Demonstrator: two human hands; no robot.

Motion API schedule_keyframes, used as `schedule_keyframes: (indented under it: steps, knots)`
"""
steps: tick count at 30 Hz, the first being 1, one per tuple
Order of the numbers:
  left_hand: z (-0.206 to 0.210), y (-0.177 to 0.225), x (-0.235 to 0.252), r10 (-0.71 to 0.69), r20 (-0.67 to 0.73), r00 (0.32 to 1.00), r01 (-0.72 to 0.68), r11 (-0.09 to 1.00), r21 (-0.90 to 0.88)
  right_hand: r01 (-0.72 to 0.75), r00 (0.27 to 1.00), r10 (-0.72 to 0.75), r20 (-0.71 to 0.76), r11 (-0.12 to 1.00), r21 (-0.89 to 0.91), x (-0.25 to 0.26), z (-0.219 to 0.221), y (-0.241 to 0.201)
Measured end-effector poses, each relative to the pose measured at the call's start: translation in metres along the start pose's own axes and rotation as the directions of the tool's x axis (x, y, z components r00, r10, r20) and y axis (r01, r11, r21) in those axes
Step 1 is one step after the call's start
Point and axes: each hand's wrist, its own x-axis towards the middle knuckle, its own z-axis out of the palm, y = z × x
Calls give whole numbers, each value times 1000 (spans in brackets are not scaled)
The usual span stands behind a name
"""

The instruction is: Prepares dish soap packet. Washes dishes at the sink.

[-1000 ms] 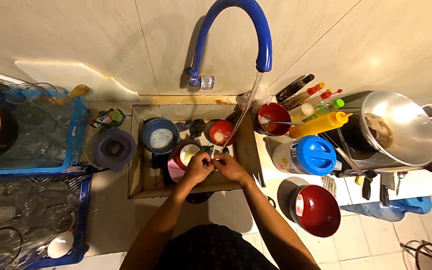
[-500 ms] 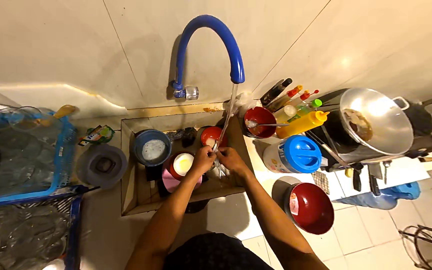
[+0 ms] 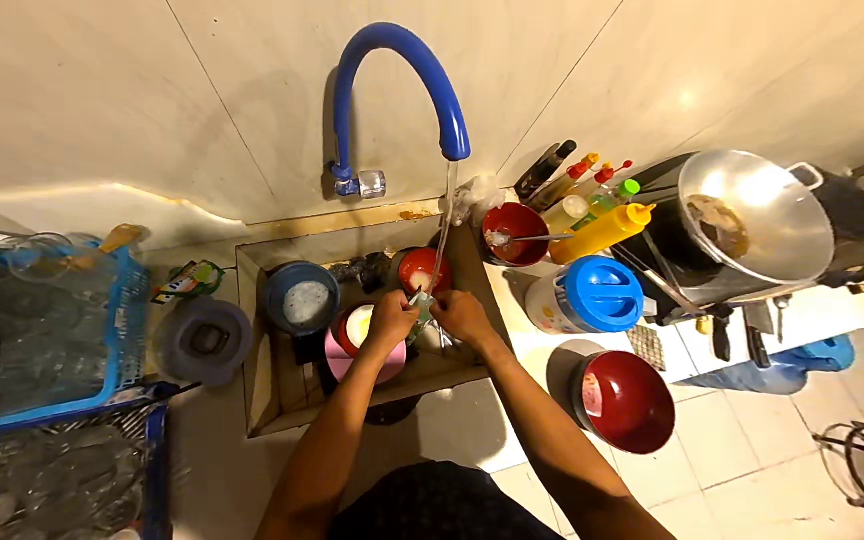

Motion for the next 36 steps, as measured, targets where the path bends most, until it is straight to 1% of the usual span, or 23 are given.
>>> schedule_keyframes:
  steps: [3, 6, 9, 12, 15, 17, 19, 20, 22, 23, 24, 26, 28, 29, 30, 31, 33, 34, 36]
  knots:
    - [-3, 5, -3, 20, -5, 1000, -20, 1000, -4, 0, 1000, -1, -31, 1000, -28, -7, -7, -7]
    - [1, -1, -2, 1, 31, 1000, -2, 1000, 17, -10, 1000, 10, -25, 1000, -23, -6, -1, -2]
    - [-5, 16, -6, 15, 26, 1000, -15, 1000, -1, 0, 999, -2, -46, 999, -39, -13, -16, -12]
    - [1, 7, -7, 6, 36, 999, -6, 1000, 11, -7, 999, 7, -46, 1000, -1, -14, -9, -3]
    - [-8, 16, -7, 19, 18, 1000, -20, 1000, 17, 9, 999, -10, -39, 1000, -19, -13, -20, -8]
    - [-4, 8, -12, -9, 7, 1000, 9, 1000, 19, 4, 1000, -4, -18, 1000, 1, -13, -10, -4]
    - [-5, 5, -8, 29, -19, 999, -28, 1000, 8, 20, 1000, -20, -2, 1000, -6, -10, -11, -7]
    - [-7, 0, -9, 68, -33, 997, -69, 997, -22, 42, 999, -42, 7, 999, -8, -11, -11, -10]
    - [-10, -22, -13, 189, -47, 981, -194, 973, -125, 83, 996, -83, 18, 996, -11, -17, -7, -16]
    - [-13, -36, -15, 238, -16, 971, -237, 954, -181, 101, 995, -101, 28, 995, -18, -20, -8, -19]
    - [-15, -50, -16, 256, 37, 966, -242, 944, -226, 116, 992, -114, 46, 993, -40, -22, -9, -21]
    - [-16, -71, -25, 230, 114, 966, -196, 947, -255, 148, 986, -138, 96, 984, -100, -26, -10, -36]
    - [-8, -79, -37, 228, 119, 966, -176, 924, -339, 189, 973, -165, 161, 970, -150, -29, -10, -59]
    - [-3, -81, -42, 220, 95, 971, -161, 890, -426, 206, 966, -172, 195, 964, -170, -28, -9, -74]
    - [-1, -81, -46, 191, 70, 979, -124, 834, -537, 220, 958, -174, 229, 956, -195, -25, -7, -90]
    - [1, -81, -50, 132, 45, 990, -71, 756, -651, 228, 951, -166, 262, 947, -229, -20, -4, -109]
    - [2, -84, -53, 73, -40, 997, -71, 504, -861, 245, 939, -146, 311, 920, -307, -4, 7, -145]
    - [2, -86, -52, 71, -57, 996, -81, 404, -911, 258, 935, -139, 325, 898, -357, 6, 15, -162]
    - [-5, -89, -49, 52, -25, 998, -39, 281, -959, 268, 924, -94, 371, 849, -455, 27, 32, -197]
